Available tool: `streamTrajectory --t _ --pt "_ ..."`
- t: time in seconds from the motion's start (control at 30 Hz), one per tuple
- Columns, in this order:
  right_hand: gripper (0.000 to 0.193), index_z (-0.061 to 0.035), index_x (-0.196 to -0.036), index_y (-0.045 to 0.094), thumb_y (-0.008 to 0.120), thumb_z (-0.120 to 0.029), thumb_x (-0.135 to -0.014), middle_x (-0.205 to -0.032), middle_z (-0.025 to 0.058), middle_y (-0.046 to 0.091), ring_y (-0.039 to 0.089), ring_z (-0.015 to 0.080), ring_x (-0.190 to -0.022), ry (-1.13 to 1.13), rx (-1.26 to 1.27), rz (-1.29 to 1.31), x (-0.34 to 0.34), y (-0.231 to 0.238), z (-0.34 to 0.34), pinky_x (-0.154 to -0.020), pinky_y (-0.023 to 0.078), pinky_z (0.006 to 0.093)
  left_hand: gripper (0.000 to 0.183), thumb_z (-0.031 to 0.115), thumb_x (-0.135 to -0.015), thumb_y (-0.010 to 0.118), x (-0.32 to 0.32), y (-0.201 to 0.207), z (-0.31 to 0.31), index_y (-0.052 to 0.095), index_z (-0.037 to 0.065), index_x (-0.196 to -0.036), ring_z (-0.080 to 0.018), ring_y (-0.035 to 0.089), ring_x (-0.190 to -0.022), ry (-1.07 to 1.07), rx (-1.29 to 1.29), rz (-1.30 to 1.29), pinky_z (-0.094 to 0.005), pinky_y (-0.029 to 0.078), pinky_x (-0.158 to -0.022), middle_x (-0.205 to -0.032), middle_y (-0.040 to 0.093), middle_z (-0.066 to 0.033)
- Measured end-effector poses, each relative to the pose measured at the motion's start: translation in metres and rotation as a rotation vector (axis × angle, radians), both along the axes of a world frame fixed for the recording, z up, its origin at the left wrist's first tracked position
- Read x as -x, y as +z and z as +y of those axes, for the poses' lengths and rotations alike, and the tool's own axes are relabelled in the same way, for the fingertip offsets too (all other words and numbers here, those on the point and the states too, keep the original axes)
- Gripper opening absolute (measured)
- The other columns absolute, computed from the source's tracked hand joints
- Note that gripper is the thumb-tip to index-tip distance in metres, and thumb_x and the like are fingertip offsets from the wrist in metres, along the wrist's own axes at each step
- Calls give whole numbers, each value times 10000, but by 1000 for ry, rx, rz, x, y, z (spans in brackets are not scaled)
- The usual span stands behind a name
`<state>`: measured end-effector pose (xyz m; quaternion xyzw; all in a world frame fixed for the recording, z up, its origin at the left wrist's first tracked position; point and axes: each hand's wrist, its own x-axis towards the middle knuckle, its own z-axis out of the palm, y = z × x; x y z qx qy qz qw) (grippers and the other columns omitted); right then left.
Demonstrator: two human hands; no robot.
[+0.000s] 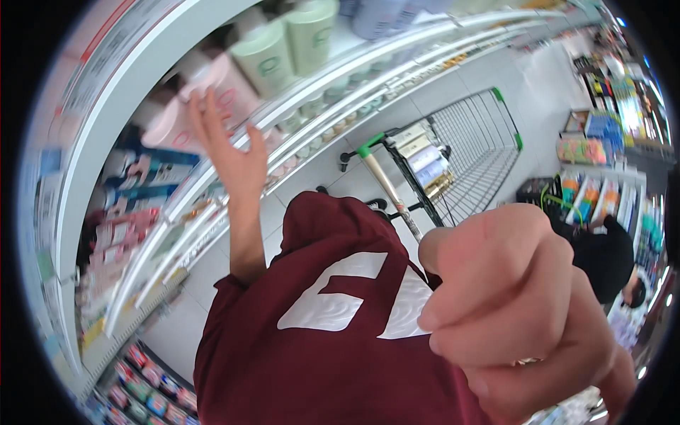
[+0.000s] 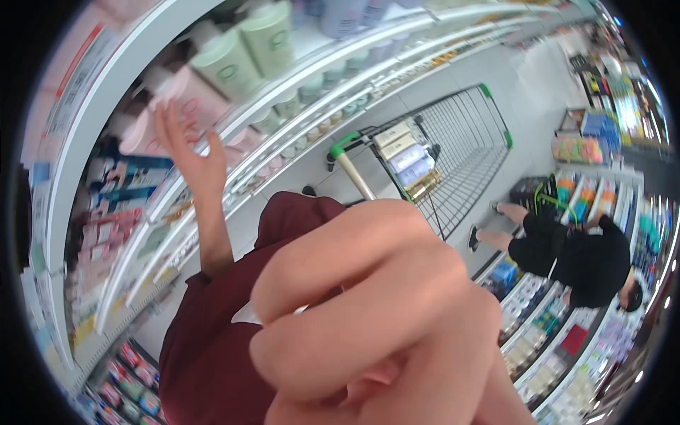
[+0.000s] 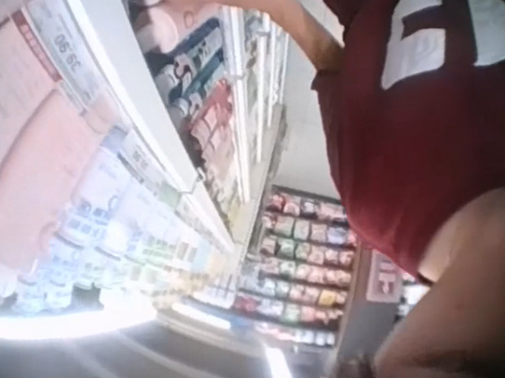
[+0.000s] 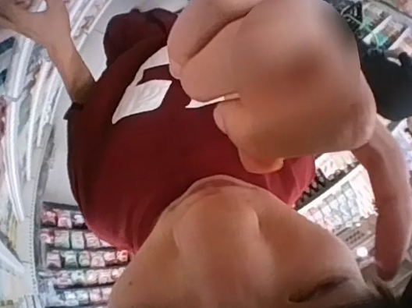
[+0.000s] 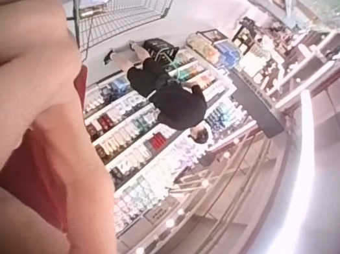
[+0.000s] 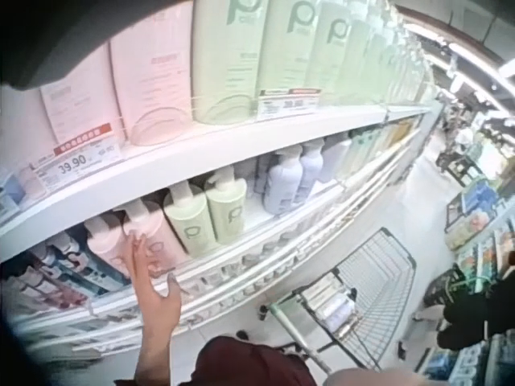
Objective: The person handles various bottles of shampoo and body wash in a supermarket aisle, picking them up to look at the labels before placing them into a shopping cart or back on the shelf.
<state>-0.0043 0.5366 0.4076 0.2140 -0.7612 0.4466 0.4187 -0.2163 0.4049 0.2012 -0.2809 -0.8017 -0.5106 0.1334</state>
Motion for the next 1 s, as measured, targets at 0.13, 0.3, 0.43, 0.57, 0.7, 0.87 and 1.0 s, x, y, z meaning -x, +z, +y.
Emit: streamTrajectory --t 0.13,0.3,0.43,0.57,0.7,0.87,1.0 --pt "272 30 -1125 648 625 79 -858 -837 86 643 618 157 -642 -91 -169 -48 -30 18 5 -554 485 266 777 -89 -739 569 11 -12 2 405 40 -1487 -261 546 -1093 -39 -34 96 -369 453 -940 -1580 255 -190" --pt "279 15 -1133 638 629 64 -859 -837 84 640 611 160 -632 -252 -248 -86 -61 26 12 -544 481 269 738 -91 -774 531 10 -11 5 405 44 -1488 -257 575 -1059 -30 -5 146 -333 465 -883 -1584 244 -196" --pt "285 3 -1140 630 632 51 -860 -837 82 637 605 163 -623 -325 -278 -84 -81 32 12 -536 479 271 708 -83 -802 505 5 -4 13 391 39 -1489 -264 588 -1038 -20 -9 92 -324 475 -845 -1581 247 -197" --pt "291 -9 -1147 622 635 39 -860 -837 80 634 600 165 -614 -318 -281 -67 -91 29 8 -528 476 274 702 -73 -806 505 2 0 5 390 38 -1489 -264 585 -1046 4 3 48 -324 485 -849 -1593 239 -184" --pt "297 -22 -1153 615 637 26 -861 -836 79 632 594 167 -606 -318 -282 -65 -94 32 4 -520 473 277 716 -70 -802 500 2 0 6 391 59 -1498 -266 583 -1050 -28 -13 56 -326 483 -868 -1602 236 -173" --pt "306 -37 -1161 605 641 10 -861 -836 77 628 587 170 -595 -283 -280 -52 -96 28 7 -511 470 280 769 -42 -792 516 6 -6 -5 367 100 -1533 -269 566 -1090 -52 66 120 -356 467 -907 -1604 237 -174" --pt "313 -49 -1168 597 644 -2 -862 -836 75 626 581 173 -586 -267 -292 -54 -89 30 7 -503 467 282 783 -27 -788 527 2 0 -6 356 101 -1541 -273 556 -1108 -34 99 90 -358 454 -923 -1602 239 -173"
